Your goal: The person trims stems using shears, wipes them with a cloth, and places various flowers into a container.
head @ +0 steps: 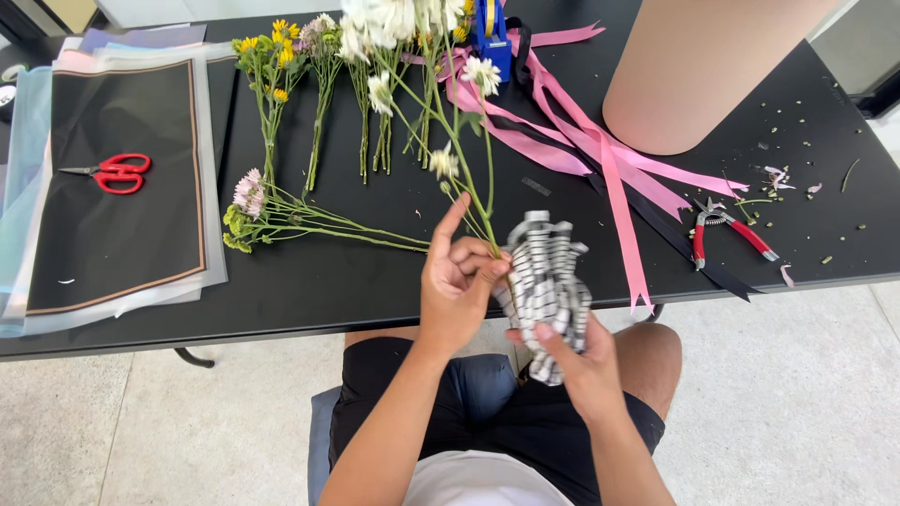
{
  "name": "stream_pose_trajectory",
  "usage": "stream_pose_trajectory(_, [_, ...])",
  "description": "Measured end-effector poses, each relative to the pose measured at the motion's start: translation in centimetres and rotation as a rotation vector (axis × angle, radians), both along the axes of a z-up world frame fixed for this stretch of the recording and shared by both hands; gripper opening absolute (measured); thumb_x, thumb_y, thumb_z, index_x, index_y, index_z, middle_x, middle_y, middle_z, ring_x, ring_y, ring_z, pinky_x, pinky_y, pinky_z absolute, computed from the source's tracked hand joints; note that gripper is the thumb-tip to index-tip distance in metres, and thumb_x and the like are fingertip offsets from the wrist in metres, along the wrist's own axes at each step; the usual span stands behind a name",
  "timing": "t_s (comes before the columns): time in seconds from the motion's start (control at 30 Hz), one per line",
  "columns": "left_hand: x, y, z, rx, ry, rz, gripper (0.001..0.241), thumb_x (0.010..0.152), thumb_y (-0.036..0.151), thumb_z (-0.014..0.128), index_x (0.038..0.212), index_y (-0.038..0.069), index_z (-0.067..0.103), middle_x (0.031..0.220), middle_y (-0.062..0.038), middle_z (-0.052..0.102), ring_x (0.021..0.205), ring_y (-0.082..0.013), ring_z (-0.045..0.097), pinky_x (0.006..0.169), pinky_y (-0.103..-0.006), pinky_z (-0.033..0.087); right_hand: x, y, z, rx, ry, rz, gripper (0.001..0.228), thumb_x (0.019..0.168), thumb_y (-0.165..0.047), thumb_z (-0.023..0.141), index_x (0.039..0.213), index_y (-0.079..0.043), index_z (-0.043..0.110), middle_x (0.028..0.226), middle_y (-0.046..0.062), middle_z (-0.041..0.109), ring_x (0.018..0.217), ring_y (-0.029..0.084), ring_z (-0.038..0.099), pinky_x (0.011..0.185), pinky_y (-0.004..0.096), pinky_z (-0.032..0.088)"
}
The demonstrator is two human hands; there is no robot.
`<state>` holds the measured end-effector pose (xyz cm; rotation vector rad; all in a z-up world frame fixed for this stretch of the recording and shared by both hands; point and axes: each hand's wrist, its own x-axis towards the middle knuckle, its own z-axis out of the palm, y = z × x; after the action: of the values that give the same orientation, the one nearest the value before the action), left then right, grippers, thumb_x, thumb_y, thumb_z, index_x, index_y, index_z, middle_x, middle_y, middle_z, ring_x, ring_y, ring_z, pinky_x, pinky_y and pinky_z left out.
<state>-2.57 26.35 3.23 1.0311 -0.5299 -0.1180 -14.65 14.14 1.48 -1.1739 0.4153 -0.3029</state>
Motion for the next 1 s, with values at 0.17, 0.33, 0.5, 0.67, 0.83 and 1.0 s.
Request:
stream_pose_trajectory(0.17, [-0.8,0.2,0.1,0.078,0.001,0.058,0.074,0.096,0.015,0.069,0.159,0.007,0.032,0.086,-0.002,0.064,0.09,-0.0126,0.071,0.095,-0.0255,0.056,1.9,2.1,-1.2,-0.057,-0.057,0.106,0.043,0.082,-0.003,0.076,0.122,0.0,0.059,0.094,0.017,0.071,0.071,0.029,0.072,0.072,0.04,0.063])
stream_pose_trajectory(0.33, [-1.2,0.0,-0.6,-0.018,0.142,0.074,0.069,0.095,0.011,0.07,0.157,0.006,0.038,0.085,-0.001,0.067,0.09,-0.0098,0.068,0.094,-0.0237,0.052,1.8,2.8,-2.1,-0.024,-0.134,0.087,0.042,0.082,-0.003,0.078,0.12,-0.001,0.058,0.079,0.016,0.069,0.054,0.025,0.066,0.056,0.036,0.058])
stream_pose_trajectory(0.5, [-1.3,-0.3,-0.6,-0.206,0.307,-0.01,0.076,0.093,0.005,0.07,0.16,0.008,0.033,0.086,-0.009,0.071,0.079,-0.0119,0.067,0.079,-0.0249,0.057,0.6,3.2,-3.1,-0.156,-0.123,0.064,0.04,0.084,-0.007,0.076,0.119,-0.003,0.056,0.075,0.017,0.072,0.056,0.025,0.072,0.068,0.038,0.064])
stream_pose_trajectory(0.67, [-1.2,0.1,-1.1,-0.122,0.337,0.006,0.079,0.093,0.008,0.07,0.161,0.01,0.03,0.088,-0.009,0.071,0.076,-0.0125,0.068,0.073,-0.0221,0.055,-1.0,2.9,-4.2,-0.212,-0.044,0.057,0.038,0.081,-0.007,0.078,0.114,-0.003,0.059,0.069,0.017,0.076,0.056,0.024,0.075,0.071,0.036,0.064])
stream_pose_trajectory(0.83, [-0.3,0.9,-0.4,-0.203,0.301,0.003,0.083,0.093,0.01,0.071,0.162,0.008,0.025,0.087,-0.012,0.068,0.067,-0.0151,0.063,0.071,-0.0313,0.062,-2.8,1.7,-6.9,-0.257,0.064,0.1,0.034,0.074,-0.005,0.086,0.101,-0.003,0.066,0.078,0.014,0.076,0.057,0.026,0.078,0.062,0.035,0.065])
stream_pose_trajectory(1.0, [0.5,1.5,-0.9,-0.2,0.188,-0.028,0.09,0.09,0.02,0.076,0.164,0.014,0.024,0.089,-0.014,0.07,0.069,-0.0153,0.067,0.072,-0.0358,0.065,-2.7,0.6,-6.0,0.042,0.027,-0.187,0.039,0.088,0.002,0.065,0.125,0.008,0.055,0.101,0.033,0.069,0.072,0.043,0.071,0.078,0.052,0.062])
